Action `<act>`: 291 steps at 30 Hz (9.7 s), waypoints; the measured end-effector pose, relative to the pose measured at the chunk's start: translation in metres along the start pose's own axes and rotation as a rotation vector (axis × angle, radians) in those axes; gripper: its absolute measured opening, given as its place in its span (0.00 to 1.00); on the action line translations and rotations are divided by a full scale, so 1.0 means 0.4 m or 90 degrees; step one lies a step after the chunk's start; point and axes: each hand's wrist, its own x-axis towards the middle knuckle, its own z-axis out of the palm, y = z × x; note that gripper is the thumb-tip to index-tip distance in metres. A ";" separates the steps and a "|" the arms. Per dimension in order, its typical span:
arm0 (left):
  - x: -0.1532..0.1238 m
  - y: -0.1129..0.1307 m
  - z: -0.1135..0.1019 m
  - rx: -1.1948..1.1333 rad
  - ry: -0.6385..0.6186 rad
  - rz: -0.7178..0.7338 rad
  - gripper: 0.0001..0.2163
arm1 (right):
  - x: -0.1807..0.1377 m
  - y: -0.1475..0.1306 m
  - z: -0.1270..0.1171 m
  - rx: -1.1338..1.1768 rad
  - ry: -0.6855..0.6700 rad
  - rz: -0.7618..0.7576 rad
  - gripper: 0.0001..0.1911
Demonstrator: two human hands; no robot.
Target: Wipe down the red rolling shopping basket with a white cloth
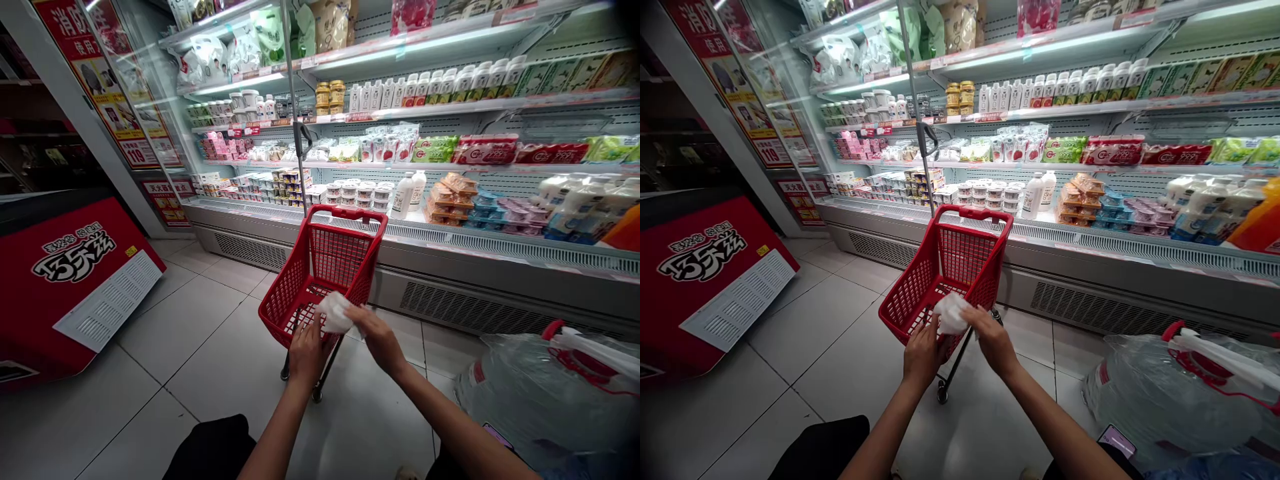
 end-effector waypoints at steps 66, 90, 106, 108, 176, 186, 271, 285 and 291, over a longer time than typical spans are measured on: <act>-0.003 0.046 0.009 0.077 -0.008 0.074 0.33 | -0.151 0.001 0.006 -0.166 -0.079 0.009 0.30; 0.016 0.052 -0.007 0.054 -0.016 0.159 0.30 | -0.192 0.101 -0.085 -0.188 0.005 0.113 0.35; 0.126 0.028 0.033 0.058 -0.058 0.128 0.34 | -0.175 0.137 -0.024 -0.108 0.105 0.201 0.40; 0.122 0.059 0.047 0.061 -0.050 0.108 0.34 | -0.176 0.091 0.004 -0.106 0.080 0.172 0.40; 0.203 0.003 0.025 0.016 0.036 0.129 0.31 | -0.098 0.150 -0.028 -0.259 0.124 0.243 0.39; 0.211 -0.013 0.014 -0.004 0.064 0.103 0.31 | 0.027 0.068 0.084 -0.261 0.019 0.104 0.35; 0.233 -0.005 0.003 0.052 0.011 0.091 0.30 | 0.103 0.038 0.114 -0.225 -0.007 0.101 0.37; 0.174 -0.003 -0.021 0.044 0.019 0.087 0.30 | -0.007 0.049 0.029 -0.277 0.049 0.179 0.35; 0.175 -0.020 -0.006 0.044 0.022 0.091 0.30 | 0.073 -0.003 0.141 -0.253 -0.012 0.079 0.36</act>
